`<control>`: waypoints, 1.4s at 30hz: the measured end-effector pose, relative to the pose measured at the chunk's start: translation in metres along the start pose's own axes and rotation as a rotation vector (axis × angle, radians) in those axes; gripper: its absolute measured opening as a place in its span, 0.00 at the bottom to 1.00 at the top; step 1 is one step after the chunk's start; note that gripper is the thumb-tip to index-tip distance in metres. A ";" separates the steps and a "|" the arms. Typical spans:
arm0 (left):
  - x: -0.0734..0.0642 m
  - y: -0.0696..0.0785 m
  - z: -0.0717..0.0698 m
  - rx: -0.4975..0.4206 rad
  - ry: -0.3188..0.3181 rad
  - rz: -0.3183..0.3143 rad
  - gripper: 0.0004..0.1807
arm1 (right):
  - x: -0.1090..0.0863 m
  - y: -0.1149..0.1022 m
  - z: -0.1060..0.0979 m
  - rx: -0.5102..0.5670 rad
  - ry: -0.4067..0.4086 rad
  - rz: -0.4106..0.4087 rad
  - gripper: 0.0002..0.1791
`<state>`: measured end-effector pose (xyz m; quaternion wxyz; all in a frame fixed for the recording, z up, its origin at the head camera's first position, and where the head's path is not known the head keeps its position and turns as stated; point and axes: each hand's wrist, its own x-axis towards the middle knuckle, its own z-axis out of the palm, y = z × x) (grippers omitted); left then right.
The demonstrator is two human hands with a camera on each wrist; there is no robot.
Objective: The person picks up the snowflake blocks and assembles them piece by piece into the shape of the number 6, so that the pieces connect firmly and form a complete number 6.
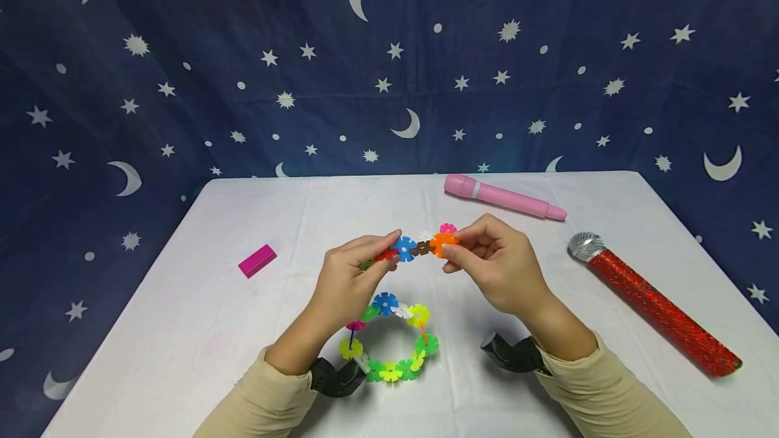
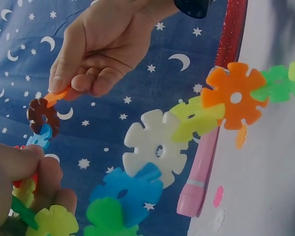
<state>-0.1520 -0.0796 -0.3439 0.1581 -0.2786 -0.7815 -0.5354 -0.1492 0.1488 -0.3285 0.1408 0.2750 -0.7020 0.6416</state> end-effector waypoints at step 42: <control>0.001 -0.003 -0.001 0.081 -0.065 -0.069 0.21 | 0.008 0.009 -0.004 0.073 -0.052 0.279 0.06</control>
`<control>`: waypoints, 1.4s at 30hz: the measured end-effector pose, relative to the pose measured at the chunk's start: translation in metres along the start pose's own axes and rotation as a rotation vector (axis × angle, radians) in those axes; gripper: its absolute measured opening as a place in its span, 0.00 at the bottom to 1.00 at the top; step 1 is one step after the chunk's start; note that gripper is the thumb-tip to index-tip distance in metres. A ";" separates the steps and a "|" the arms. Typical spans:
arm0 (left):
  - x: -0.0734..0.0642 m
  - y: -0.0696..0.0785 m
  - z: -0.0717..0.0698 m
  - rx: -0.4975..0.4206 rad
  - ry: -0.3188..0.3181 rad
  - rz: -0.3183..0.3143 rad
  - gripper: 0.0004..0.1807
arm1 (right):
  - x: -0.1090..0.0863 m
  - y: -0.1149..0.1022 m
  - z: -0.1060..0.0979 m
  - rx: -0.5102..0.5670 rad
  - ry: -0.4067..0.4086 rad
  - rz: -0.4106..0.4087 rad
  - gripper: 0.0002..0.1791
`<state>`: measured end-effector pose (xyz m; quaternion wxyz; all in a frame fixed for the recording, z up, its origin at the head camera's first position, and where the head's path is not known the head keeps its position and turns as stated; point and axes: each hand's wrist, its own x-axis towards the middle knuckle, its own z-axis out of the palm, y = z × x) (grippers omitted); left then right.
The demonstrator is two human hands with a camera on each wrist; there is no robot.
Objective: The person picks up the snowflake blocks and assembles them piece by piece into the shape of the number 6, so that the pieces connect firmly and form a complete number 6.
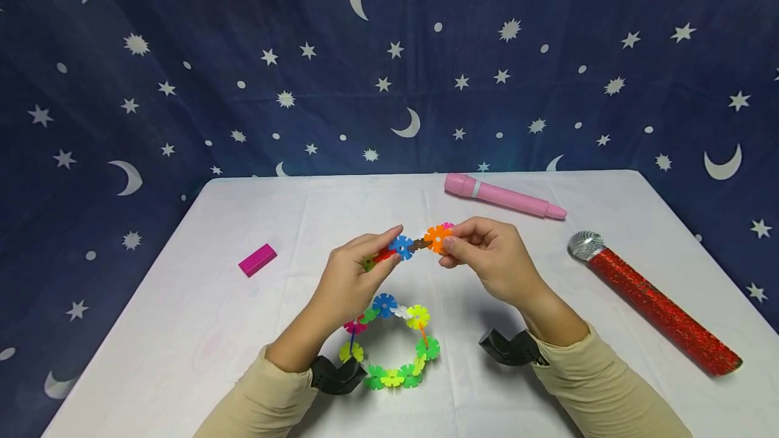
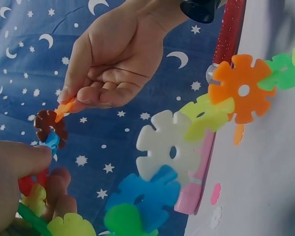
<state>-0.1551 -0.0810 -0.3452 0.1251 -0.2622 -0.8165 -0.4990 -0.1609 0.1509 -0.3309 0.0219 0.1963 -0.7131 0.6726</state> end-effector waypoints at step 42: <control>0.011 -0.018 -0.013 -0.178 0.256 -0.196 0.19 | 0.021 0.082 -0.070 -0.699 -0.304 0.274 0.11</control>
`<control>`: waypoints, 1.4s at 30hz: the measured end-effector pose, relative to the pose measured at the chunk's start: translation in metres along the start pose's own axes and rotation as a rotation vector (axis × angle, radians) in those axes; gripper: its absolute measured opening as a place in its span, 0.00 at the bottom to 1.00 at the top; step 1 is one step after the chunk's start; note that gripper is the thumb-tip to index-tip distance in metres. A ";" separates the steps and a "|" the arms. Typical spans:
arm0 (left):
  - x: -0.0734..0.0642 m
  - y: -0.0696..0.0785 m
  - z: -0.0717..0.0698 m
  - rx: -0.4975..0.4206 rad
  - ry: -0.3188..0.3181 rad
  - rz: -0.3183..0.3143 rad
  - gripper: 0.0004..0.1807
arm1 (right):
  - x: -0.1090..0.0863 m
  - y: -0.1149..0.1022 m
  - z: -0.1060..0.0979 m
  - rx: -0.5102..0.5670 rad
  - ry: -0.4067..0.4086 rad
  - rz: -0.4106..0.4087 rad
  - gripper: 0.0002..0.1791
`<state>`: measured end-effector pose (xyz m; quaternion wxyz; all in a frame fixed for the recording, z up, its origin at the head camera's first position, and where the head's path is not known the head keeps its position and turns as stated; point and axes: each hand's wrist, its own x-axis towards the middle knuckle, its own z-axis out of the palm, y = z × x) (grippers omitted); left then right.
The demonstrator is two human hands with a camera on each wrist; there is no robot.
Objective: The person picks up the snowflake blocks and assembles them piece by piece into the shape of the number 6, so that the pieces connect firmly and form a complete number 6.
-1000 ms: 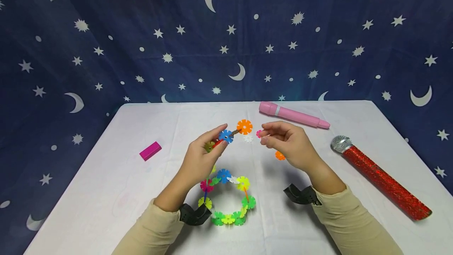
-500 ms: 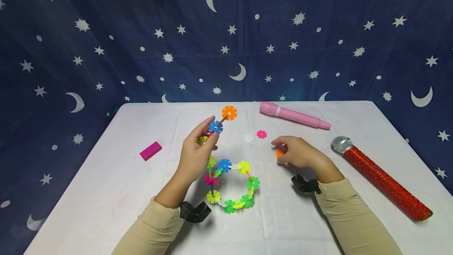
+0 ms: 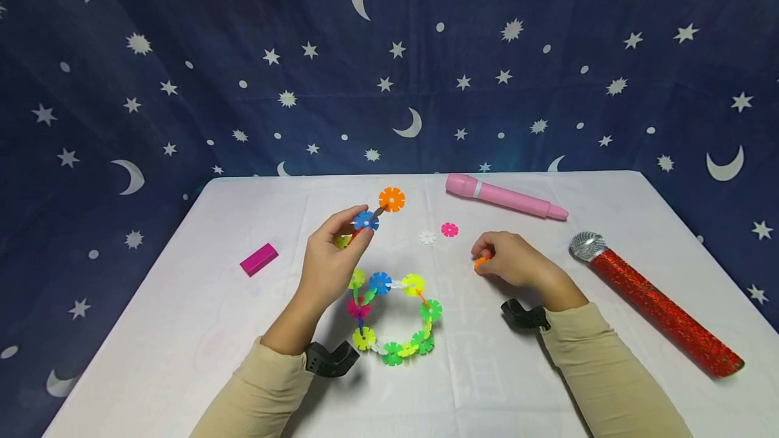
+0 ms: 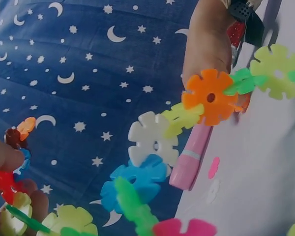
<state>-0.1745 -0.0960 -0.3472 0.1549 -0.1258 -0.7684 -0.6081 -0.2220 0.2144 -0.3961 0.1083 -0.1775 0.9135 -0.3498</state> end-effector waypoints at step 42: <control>-0.018 0.015 0.014 0.031 -0.272 0.284 0.24 | -0.036 -0.093 -0.007 0.752 0.193 -0.347 0.14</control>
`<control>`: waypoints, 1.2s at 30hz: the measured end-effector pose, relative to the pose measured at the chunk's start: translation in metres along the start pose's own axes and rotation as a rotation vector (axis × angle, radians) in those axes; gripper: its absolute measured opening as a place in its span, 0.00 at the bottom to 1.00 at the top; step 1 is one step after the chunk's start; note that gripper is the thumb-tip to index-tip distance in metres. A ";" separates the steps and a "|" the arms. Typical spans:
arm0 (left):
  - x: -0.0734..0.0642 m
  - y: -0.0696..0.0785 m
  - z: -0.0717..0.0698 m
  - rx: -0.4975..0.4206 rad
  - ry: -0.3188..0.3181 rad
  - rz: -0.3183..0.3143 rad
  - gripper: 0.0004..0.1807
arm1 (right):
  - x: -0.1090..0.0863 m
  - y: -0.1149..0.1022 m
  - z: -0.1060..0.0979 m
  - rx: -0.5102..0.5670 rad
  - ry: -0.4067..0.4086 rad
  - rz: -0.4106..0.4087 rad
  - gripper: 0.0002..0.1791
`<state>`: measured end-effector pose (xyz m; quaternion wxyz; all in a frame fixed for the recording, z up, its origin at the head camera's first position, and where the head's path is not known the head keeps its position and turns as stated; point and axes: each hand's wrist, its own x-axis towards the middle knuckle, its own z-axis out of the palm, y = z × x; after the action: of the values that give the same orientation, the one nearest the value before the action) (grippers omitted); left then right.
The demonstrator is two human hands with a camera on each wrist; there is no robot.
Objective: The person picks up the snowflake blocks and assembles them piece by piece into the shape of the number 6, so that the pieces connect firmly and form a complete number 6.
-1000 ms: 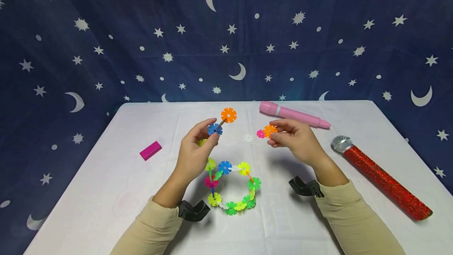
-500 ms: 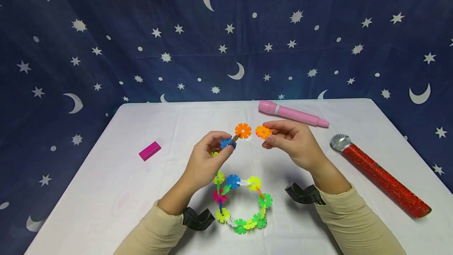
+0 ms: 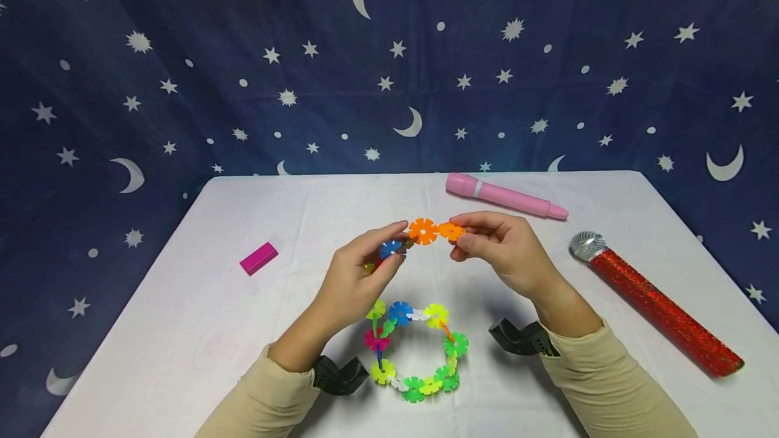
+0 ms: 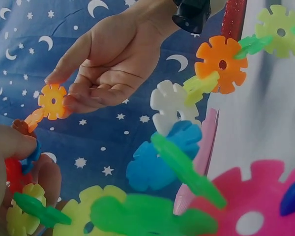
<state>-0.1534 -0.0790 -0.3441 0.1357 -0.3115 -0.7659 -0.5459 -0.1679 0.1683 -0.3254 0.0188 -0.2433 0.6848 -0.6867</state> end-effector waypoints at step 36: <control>0.003 -0.006 -0.003 -0.073 0.085 -0.165 0.26 | 0.017 0.067 -0.029 -0.689 0.032 0.237 0.29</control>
<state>-0.1595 -0.0826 -0.3457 0.1113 -0.2283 -0.7622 -0.5954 -0.2143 0.1852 -0.3822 0.0045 -0.1433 0.8996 -0.4125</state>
